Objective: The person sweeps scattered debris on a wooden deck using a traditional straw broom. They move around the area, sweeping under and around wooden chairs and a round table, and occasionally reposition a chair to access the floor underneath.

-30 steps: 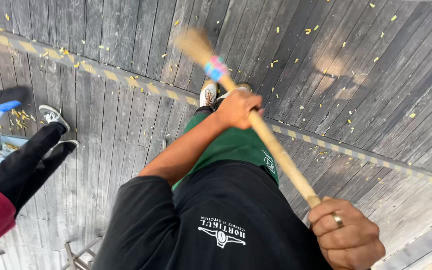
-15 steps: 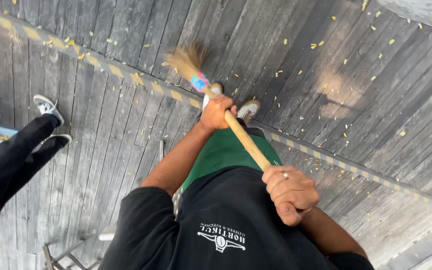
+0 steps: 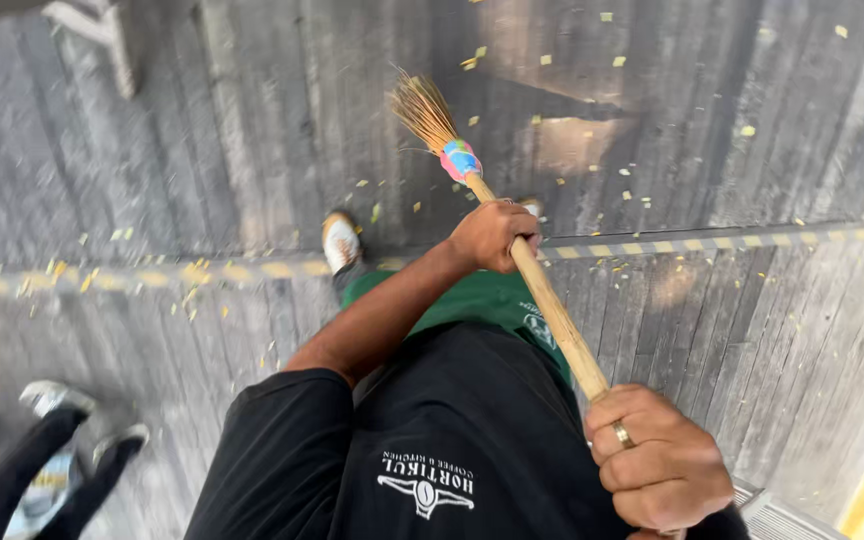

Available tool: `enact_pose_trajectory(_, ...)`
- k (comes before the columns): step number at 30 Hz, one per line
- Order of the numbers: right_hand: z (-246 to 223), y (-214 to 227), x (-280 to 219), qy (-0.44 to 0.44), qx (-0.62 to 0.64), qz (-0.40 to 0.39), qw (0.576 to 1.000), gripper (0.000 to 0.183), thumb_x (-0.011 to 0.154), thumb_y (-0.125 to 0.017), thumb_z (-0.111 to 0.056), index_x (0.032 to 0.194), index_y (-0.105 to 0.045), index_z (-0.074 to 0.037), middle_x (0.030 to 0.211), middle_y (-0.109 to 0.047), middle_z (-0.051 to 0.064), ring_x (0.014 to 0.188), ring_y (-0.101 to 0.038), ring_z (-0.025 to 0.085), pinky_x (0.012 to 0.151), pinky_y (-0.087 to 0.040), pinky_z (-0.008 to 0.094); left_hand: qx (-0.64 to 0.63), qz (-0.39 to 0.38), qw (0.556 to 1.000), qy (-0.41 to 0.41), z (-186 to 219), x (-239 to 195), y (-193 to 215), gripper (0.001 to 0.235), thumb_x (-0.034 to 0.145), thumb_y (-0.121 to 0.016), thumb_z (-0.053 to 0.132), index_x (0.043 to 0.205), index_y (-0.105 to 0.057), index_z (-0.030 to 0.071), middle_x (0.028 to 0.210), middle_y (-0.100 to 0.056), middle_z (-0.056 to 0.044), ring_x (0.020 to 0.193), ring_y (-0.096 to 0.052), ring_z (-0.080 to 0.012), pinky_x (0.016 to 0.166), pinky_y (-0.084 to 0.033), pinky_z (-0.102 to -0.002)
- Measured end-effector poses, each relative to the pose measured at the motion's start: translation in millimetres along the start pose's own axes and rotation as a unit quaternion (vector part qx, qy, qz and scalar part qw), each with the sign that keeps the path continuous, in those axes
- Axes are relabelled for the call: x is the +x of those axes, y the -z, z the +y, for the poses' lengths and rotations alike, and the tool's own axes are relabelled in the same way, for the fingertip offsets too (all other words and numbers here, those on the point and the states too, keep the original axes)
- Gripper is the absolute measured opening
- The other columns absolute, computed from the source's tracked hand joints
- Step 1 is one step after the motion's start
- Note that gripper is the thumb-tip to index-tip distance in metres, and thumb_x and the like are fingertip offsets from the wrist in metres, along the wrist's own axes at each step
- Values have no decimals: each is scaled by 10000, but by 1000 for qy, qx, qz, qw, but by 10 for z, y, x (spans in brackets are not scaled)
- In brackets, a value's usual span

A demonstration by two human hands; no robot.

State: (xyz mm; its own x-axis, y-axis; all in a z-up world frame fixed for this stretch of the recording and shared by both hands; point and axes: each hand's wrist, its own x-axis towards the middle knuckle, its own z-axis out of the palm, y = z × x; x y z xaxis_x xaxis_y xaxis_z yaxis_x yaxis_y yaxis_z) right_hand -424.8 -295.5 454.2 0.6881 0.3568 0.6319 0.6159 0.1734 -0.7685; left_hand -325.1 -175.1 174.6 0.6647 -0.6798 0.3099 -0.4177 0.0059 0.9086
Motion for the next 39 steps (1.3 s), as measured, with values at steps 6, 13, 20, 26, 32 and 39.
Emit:
enact_pose_trajectory(6,-425,1423,-997,6,-58,81,995,515,1060,-544,-354,619,-521,-89,531,-521,6,413,-465,147,476,-368,345,-41,68,997,-3,124,1166,-1489,195,825,-714,71,742,-537,70,707,-571,-120,704,-609,-347,732,-516,-448)
enact_pose_trajectory(13,-584,2669,-1319,-25,-53,93,994,514,1032,-613,-314,577,-499,-105,510,-483,-12,411,-466,148,462,-350,354,11,67,998,0,21,2418,-2241,259,839,-769,93,750,-528,66,709,-546,-99,712,-572,-341,726,-478,-444)
enact_pose_trajectory(20,-139,4440,-1297,-18,-29,136,990,546,1023,-596,-346,553,-463,-103,474,-447,-18,360,-411,132,428,-317,337,46,94,995,8,-526,3809,-2750,249,832,-770,115,744,-542,70,743,-559,-97,769,-604,-339,747,-487,-452)
enact_pose_trajectory(26,461,6184,-799,-72,-19,137,988,553,999,-597,-378,544,-428,-115,454,-404,-25,359,-347,126,434,-286,338,17,16,999,41,-1267,5627,-2806,296,823,-807,191,691,-570,73,707,-605,-113,719,-625,-364,686,-480,-461)
enact_pose_trajectory(32,869,7850,-386,-31,-31,122,992,536,990,-613,-345,533,-460,-110,448,-463,-20,349,-397,126,414,-301,326,31,37,999,8,-1671,7411,-3094,300,871,-752,171,686,-530,90,685,-586,-111,716,-611,-357,774,-511,-463)
enact_pose_trajectory(39,1706,9944,-120,0,-48,134,990,503,961,-631,-294,530,-477,-86,462,-457,0,366,-404,146,425,-322,333,89,96,991,23,-2531,9605,-3628,266,834,-764,170,715,-542,85,717,-584,-124,754,-612,-362,747,-493,-490)
